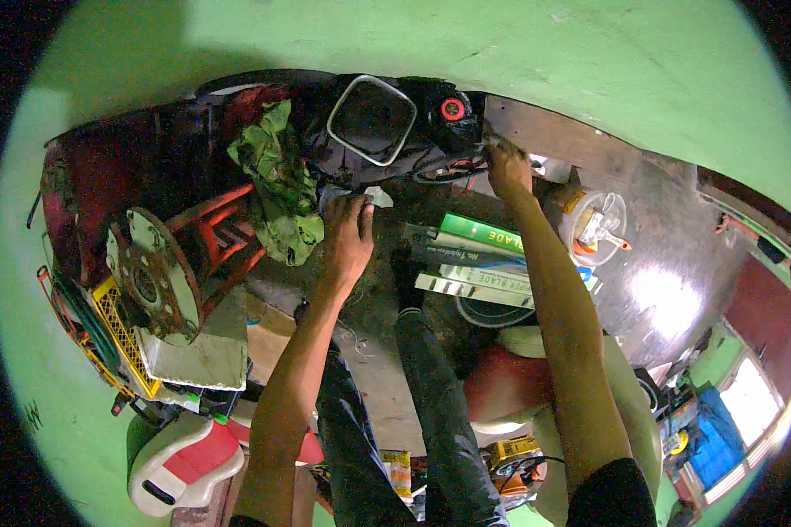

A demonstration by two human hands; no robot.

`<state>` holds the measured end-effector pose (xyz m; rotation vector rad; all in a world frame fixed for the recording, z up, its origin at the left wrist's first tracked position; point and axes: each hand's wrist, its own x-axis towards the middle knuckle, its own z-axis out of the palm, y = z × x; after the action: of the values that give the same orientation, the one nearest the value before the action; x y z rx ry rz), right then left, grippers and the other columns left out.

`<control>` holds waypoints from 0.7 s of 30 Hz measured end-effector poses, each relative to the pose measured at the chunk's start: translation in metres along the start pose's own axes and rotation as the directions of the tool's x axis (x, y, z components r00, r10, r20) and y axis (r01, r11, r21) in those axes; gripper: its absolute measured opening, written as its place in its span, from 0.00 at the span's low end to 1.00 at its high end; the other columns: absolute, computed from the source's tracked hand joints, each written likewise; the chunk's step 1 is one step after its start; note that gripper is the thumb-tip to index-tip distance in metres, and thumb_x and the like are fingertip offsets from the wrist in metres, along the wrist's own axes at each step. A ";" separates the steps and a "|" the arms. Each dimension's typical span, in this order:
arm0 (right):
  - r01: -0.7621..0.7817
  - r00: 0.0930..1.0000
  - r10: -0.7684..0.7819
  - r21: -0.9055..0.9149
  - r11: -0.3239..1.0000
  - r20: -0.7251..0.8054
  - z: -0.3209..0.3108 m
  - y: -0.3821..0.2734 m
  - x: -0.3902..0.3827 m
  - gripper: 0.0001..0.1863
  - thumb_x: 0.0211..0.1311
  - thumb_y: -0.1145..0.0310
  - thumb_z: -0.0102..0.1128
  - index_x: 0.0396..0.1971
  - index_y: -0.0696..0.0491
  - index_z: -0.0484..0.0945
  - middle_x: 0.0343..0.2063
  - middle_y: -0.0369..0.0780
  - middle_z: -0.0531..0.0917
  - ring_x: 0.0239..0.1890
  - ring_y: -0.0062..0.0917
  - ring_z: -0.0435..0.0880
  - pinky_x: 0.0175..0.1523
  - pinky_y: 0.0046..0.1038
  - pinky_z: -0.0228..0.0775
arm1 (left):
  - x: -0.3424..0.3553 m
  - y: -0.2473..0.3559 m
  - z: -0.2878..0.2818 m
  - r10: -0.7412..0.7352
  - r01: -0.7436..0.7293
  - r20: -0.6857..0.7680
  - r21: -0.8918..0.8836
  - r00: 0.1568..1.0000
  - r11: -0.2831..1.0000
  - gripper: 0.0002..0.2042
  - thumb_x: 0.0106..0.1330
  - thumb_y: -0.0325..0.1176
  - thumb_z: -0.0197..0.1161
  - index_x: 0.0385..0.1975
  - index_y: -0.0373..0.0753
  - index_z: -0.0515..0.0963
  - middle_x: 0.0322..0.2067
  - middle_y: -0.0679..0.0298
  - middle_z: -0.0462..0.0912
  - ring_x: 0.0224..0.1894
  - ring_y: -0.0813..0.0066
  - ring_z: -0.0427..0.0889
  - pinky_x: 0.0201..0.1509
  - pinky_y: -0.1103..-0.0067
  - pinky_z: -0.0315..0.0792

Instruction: The person organizes various mechanical parts and tools, placing a gray plastic panel onto a table, handling a bottle of fluid, and hanging a green hose onto a wall-mounted rack.

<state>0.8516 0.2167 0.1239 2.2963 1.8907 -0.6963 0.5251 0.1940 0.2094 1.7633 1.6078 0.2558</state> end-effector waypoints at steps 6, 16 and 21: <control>0.327 0.943 -0.312 0.153 0.933 -0.112 -0.049 -0.031 -0.058 0.19 0.48 0.71 0.63 0.43 0.56 0.76 0.36 0.48 0.82 0.39 0.42 0.81 0.43 0.37 0.74 | -0.016 0.015 -0.009 -0.135 0.139 0.046 -0.116 0.990 0.983 0.13 0.69 0.36 0.48 0.45 0.34 0.71 0.45 0.48 0.74 0.47 0.47 0.71 0.51 0.64 0.67; 0.205 0.973 -0.230 0.582 0.787 -0.033 -0.166 -0.059 -0.072 0.17 0.60 0.78 0.51 0.50 0.58 0.71 0.35 0.40 0.81 0.36 0.26 0.82 0.40 0.26 0.73 | -0.013 0.003 0.028 -0.079 0.109 0.144 -0.216 0.986 0.970 0.41 0.61 0.59 0.53 0.65 0.35 0.48 0.62 0.40 0.52 0.65 0.43 0.53 0.64 0.58 0.58; -0.182 0.961 -0.158 0.948 0.263 0.228 -0.162 -0.101 -0.065 0.14 0.67 0.65 0.50 0.49 0.54 0.67 0.31 0.40 0.79 0.36 0.26 0.82 0.36 0.25 0.74 | -0.009 0.000 0.034 -0.353 0.527 0.403 -0.742 0.844 0.414 0.29 0.63 0.54 0.56 0.54 0.37 0.63 0.56 0.51 0.66 0.56 0.59 0.69 0.57 0.61 0.65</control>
<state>0.7940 0.2372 0.3159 2.3785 1.3529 -2.6686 0.5434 0.1732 0.1883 0.5455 1.3793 0.4870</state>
